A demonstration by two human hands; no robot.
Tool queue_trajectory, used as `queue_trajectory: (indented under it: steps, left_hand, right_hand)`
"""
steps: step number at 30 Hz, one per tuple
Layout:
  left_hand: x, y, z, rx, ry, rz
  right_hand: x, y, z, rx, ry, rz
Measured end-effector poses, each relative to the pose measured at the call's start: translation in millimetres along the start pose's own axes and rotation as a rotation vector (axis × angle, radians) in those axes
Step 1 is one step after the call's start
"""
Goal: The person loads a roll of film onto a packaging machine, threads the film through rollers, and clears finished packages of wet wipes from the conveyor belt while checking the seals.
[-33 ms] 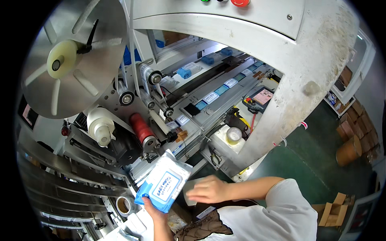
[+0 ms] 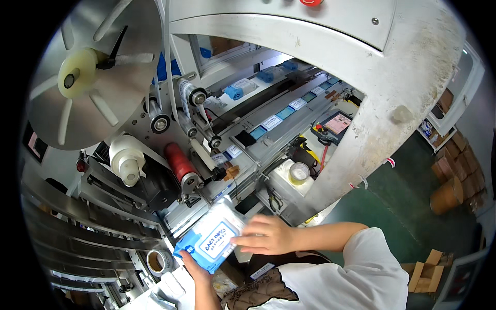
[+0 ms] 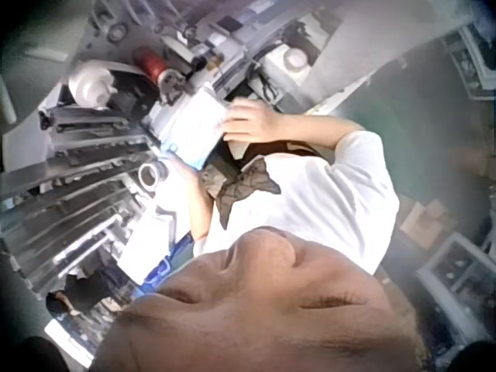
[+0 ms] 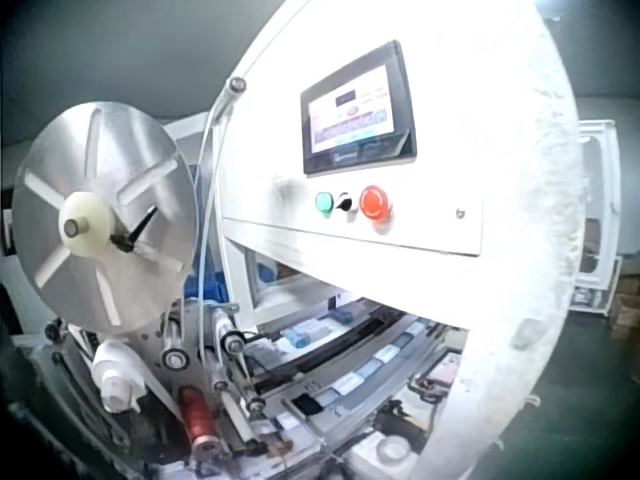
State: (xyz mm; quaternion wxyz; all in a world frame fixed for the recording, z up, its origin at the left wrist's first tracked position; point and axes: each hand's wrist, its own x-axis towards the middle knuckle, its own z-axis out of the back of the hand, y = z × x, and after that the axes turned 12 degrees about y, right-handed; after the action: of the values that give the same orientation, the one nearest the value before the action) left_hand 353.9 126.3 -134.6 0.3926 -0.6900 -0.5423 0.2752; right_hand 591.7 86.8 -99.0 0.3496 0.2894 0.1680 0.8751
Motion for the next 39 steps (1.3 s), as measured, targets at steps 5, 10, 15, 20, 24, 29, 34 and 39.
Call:
queue_trajectory:
  steps: [5, 10, 15, 20, 24, 29, 34, 39]
  left_hand:
    - [3.7, 22.4, -15.7, -0.067, -0.054, 0.148]
    - [2.4, 17.9, -21.4, -0.027, -0.107, 0.201]
    - [13.2, -3.4, -46.5, -0.032, 0.011, 0.193]
    - [11.5, -21.7, -58.4, -0.062, 0.061, 0.189]
    - [8.1, -24.4, -56.9, 0.001, 0.067, 0.202]
    - [0.6, -40.7, -72.6, -0.006, 0.054, 0.274]
    - [-6.5, -53.1, -73.1, -0.082, 0.038, 0.286]
    - [-17.3, -59.7, -64.4, -0.033, -0.005, 0.267]
  right_hand:
    - [21.4, -8.2, 32.8, -0.155, 0.06, 0.188]
    - [19.2, -9.2, 40.4, -0.115, 0.084, 0.17]
    - [17.2, 2.4, 53.7, -0.246, -0.091, 0.228]
    - [35.2, 19.0, 65.8, -0.319, -0.066, 0.242]
    - [41.6, 26.0, 70.3, -0.324, -0.077, 0.228]
    - [75.5, 24.5, 106.5, 0.289, 0.095, -0.135]
    - [90.1, 38.1, 105.8, 0.241, 0.06, -0.008]
    - [98.8, 48.7, 98.6, 0.219, 0.057, 0.057]
